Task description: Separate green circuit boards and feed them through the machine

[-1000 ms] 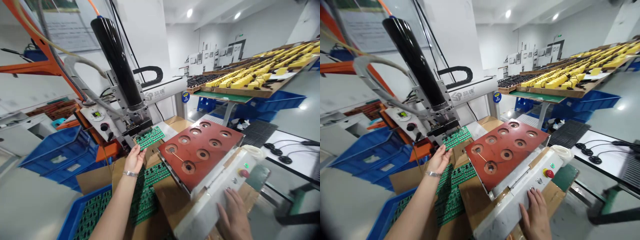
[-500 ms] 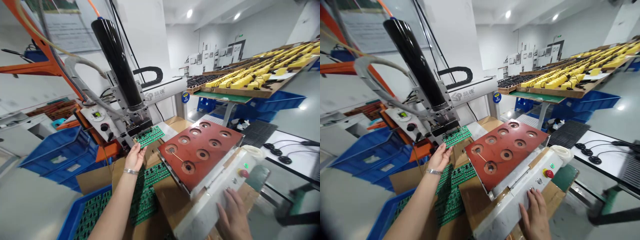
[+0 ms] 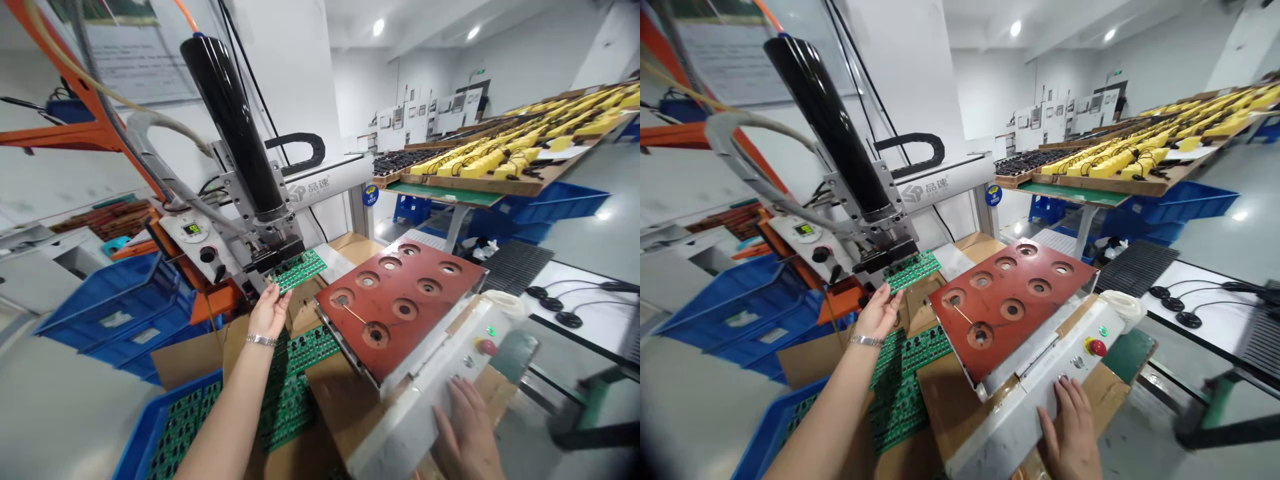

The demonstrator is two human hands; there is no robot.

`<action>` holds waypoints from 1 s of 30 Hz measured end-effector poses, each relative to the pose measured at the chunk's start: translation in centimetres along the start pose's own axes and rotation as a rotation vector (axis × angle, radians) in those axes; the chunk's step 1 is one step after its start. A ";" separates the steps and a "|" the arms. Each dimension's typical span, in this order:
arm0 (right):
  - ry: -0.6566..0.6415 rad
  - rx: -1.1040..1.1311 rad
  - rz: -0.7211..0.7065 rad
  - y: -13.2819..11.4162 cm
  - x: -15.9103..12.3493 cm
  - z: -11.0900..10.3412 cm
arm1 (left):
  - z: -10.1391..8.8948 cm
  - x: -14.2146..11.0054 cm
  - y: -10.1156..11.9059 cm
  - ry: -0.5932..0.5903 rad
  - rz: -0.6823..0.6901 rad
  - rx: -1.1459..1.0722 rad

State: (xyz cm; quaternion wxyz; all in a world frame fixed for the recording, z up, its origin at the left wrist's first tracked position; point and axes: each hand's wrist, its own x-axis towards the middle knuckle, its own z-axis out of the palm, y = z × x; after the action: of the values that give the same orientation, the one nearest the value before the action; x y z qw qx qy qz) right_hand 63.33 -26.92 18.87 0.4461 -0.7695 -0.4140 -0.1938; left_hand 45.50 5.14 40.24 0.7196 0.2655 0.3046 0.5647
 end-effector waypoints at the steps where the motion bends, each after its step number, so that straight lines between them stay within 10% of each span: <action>1: -0.004 -0.003 -0.003 0.0 0.0 0.0 | 0.1 0.0 0.0 0.000 -0.001 0.001; 30: 0.009 -0.035 -0.037 0.0 -0.1 0.2 | -1.1 -1.1 0.5 0.017 0.003 0.007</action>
State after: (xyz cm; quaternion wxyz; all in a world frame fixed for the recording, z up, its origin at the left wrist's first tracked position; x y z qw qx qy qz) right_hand 63.21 -26.80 18.69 0.4309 -0.7684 -0.4228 -0.2127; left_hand 44.12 4.18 40.04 0.7152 0.2639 0.3123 0.5669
